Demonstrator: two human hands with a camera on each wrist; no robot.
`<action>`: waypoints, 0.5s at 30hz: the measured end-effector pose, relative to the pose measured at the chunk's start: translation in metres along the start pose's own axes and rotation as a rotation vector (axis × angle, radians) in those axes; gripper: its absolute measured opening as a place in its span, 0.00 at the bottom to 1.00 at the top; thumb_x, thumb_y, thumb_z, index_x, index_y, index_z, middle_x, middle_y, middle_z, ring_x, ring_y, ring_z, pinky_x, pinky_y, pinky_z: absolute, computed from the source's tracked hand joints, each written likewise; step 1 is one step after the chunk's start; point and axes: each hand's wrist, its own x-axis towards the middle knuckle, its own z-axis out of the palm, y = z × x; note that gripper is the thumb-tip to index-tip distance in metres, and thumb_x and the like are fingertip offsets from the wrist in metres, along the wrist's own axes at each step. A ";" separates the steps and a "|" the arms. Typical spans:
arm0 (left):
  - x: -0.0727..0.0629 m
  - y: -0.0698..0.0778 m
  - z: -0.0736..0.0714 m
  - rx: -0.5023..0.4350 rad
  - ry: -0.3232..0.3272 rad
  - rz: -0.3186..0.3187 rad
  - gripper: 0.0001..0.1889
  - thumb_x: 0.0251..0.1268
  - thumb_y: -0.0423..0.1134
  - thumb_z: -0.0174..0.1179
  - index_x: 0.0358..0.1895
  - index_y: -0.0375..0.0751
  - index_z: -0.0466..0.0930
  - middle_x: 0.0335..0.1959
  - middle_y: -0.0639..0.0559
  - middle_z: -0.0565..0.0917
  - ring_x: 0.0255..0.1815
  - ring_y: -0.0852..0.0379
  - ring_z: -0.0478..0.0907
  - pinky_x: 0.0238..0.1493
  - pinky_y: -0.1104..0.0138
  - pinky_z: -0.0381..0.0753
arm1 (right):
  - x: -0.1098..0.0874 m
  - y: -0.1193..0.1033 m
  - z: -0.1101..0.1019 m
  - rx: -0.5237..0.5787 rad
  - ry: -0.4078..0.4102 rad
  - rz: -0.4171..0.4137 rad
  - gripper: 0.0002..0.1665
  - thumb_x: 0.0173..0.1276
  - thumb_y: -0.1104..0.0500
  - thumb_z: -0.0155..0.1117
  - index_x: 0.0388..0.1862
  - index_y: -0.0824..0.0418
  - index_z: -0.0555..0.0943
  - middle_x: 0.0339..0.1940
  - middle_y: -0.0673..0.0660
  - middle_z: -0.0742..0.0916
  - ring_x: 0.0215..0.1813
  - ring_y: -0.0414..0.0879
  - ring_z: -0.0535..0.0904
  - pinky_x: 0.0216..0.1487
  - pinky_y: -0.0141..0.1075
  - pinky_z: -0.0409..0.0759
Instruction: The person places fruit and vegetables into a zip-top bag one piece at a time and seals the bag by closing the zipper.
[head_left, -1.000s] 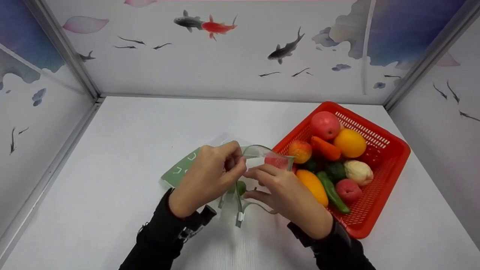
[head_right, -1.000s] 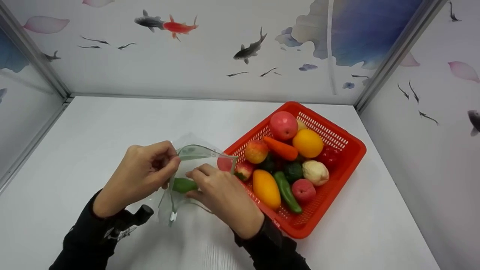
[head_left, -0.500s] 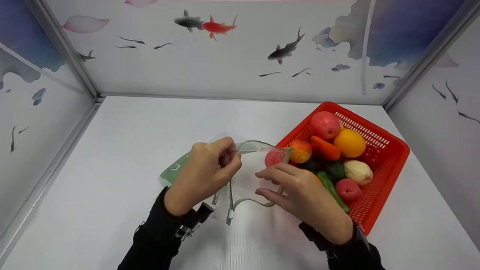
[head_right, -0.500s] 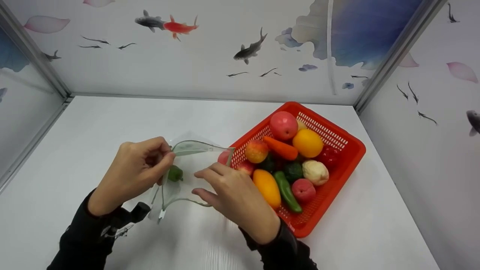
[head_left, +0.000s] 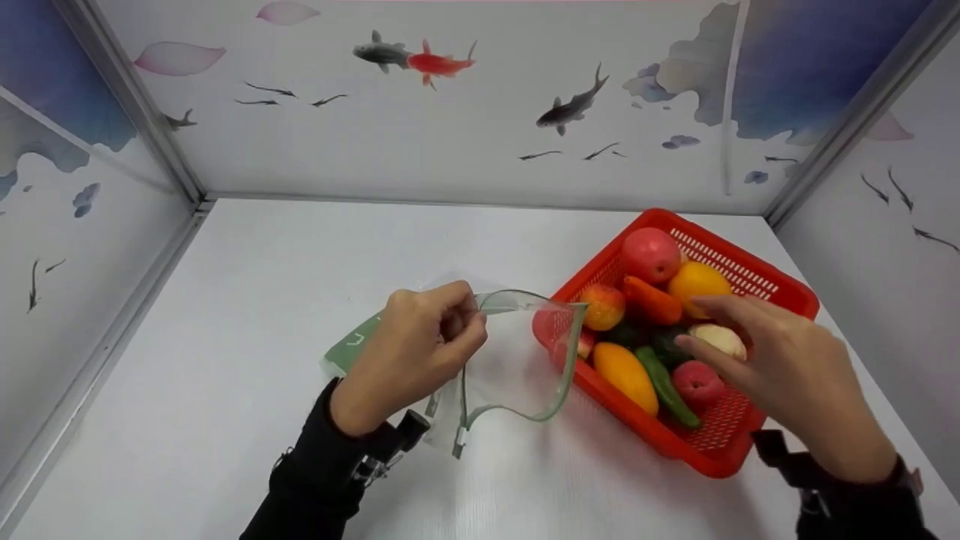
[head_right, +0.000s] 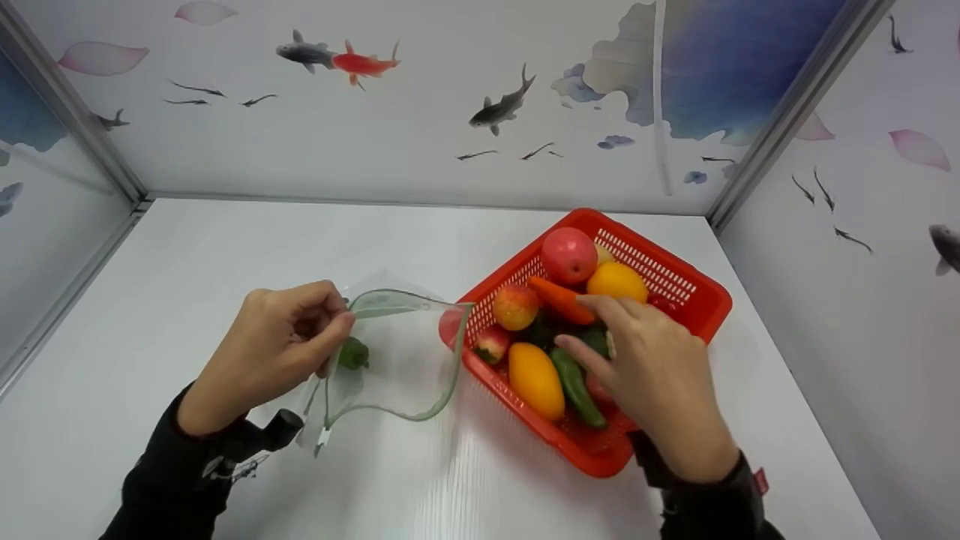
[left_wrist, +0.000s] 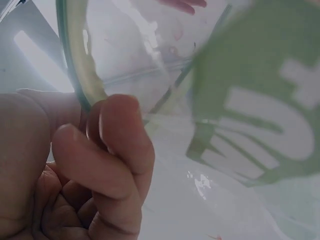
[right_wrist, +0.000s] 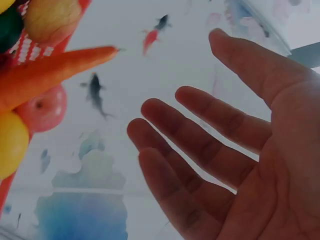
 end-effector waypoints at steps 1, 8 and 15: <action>0.000 0.000 0.000 0.001 -0.002 0.001 0.09 0.68 0.29 0.59 0.28 0.43 0.77 0.17 0.60 0.74 0.19 0.67 0.67 0.23 0.74 0.67 | 0.002 0.009 -0.001 -0.032 -0.055 0.016 0.34 0.63 0.44 0.82 0.63 0.59 0.86 0.52 0.65 0.92 0.42 0.59 0.88 0.41 0.50 0.91; 0.001 0.000 0.000 -0.002 -0.003 -0.003 0.09 0.67 0.29 0.58 0.27 0.43 0.78 0.16 0.60 0.72 0.18 0.67 0.65 0.22 0.74 0.66 | 0.024 0.059 0.004 -0.075 -0.435 0.073 0.46 0.65 0.38 0.78 0.71 0.65 0.78 0.63 0.73 0.86 0.57 0.68 0.83 0.50 0.68 0.87; 0.000 0.000 0.001 0.004 -0.008 -0.009 0.09 0.66 0.29 0.58 0.27 0.44 0.78 0.15 0.61 0.72 0.18 0.68 0.64 0.22 0.74 0.65 | 0.044 0.086 0.020 -0.108 -0.579 0.103 0.34 0.60 0.45 0.84 0.51 0.67 0.80 0.36 0.59 0.85 0.38 0.52 0.78 0.38 0.43 0.84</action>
